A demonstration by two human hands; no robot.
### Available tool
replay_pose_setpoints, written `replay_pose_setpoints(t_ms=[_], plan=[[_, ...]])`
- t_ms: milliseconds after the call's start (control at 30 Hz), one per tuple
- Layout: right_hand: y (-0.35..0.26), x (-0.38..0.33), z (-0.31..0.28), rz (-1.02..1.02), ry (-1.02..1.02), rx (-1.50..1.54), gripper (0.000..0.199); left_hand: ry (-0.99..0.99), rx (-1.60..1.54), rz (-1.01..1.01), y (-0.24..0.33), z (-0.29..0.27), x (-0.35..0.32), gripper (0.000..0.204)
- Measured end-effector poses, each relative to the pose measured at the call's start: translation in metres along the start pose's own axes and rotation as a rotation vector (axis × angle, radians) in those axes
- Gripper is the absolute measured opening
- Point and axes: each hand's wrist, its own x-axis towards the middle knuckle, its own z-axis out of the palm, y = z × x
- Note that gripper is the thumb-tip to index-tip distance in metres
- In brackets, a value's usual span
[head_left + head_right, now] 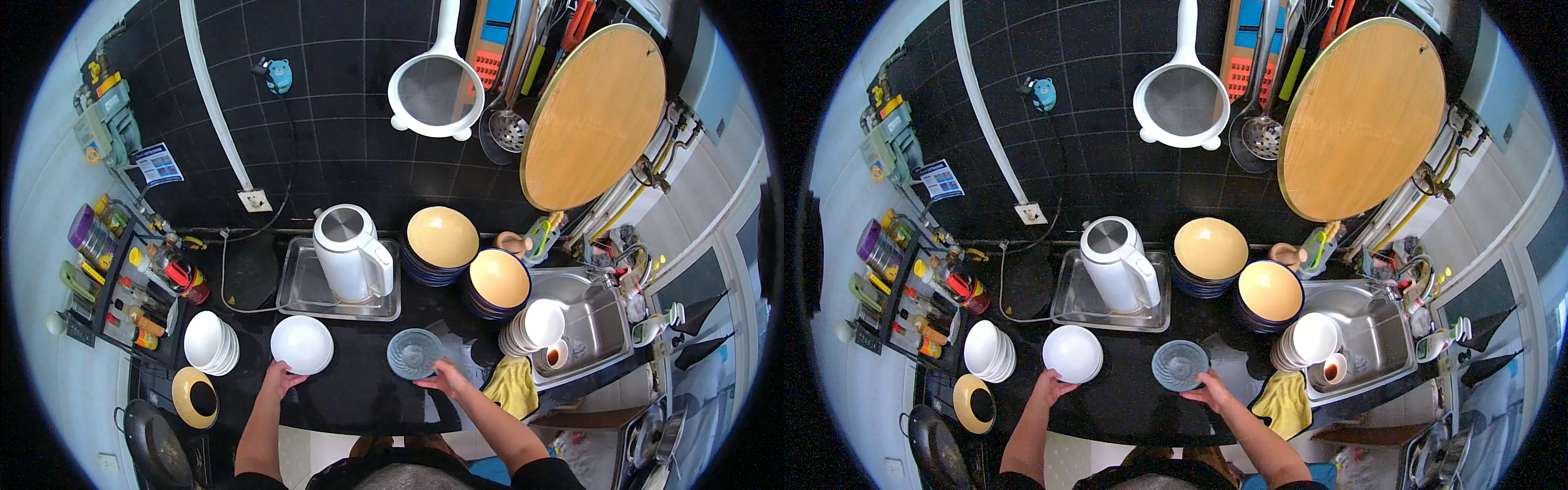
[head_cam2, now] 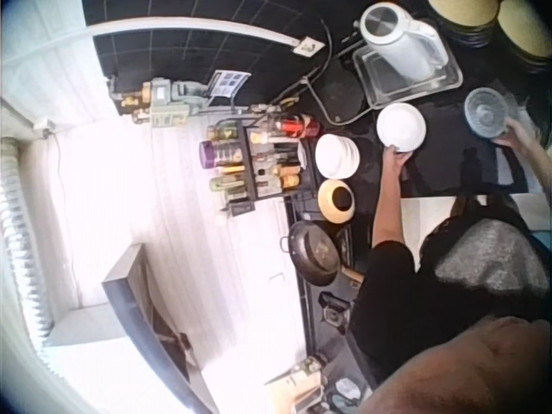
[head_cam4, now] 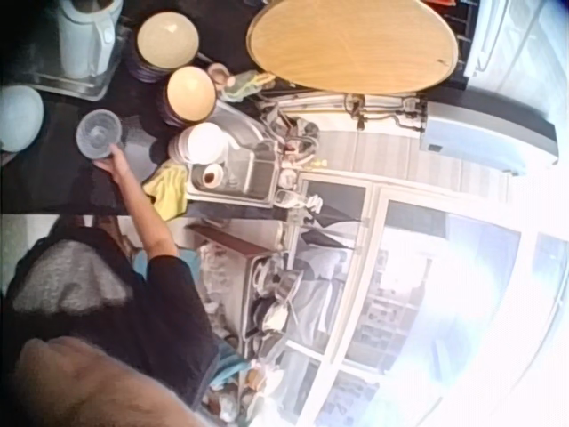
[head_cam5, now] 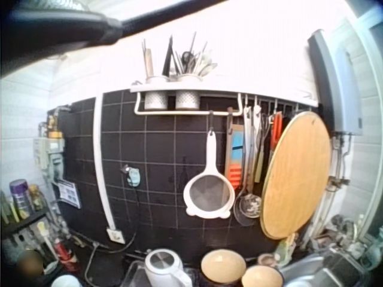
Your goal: The person washes a small bowl in the sink using a sponge and water. They then dry the bowl and other dishes on the counter using a yellow cloth. The person also moves a stack of bowls and a glass on the countertop.
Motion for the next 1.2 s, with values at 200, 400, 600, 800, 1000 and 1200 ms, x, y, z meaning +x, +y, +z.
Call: replay_pose_setpoints(t_ms=[200,400,600,800,1000,1200], plan=[[0.015,0.039,0.057,0.034,-0.01,-0.016,0.07,0.043,-0.011,0.042,-0.002,0.012,-0.015,0.059],[0.031,0.061,0.102,0.05,0.135,0.002,0.065,0.001,-0.041,-0.038,-0.012,0.005,-0.013,0.058],[0.02,0.028,0.078,-0.034,0.123,-0.22,0.099,-0.057,0.022,-0.261,-0.011,0.04,-0.045,0.068],[0.015,-0.071,-0.08,-0.948,0.992,-1.466,0.032,-0.182,0.249,-0.314,-0.019,0.043,-0.062,0.055],[0.057,-0.083,-0.162,-0.369,1.227,-1.837,0.055,-0.178,0.372,-0.31,-0.025,0.072,-0.06,0.049],[0.056,-0.017,-0.071,-0.577,0.783,-1.823,0.057,-0.174,0.375,-0.284,-0.03,0.099,-0.06,0.045]])
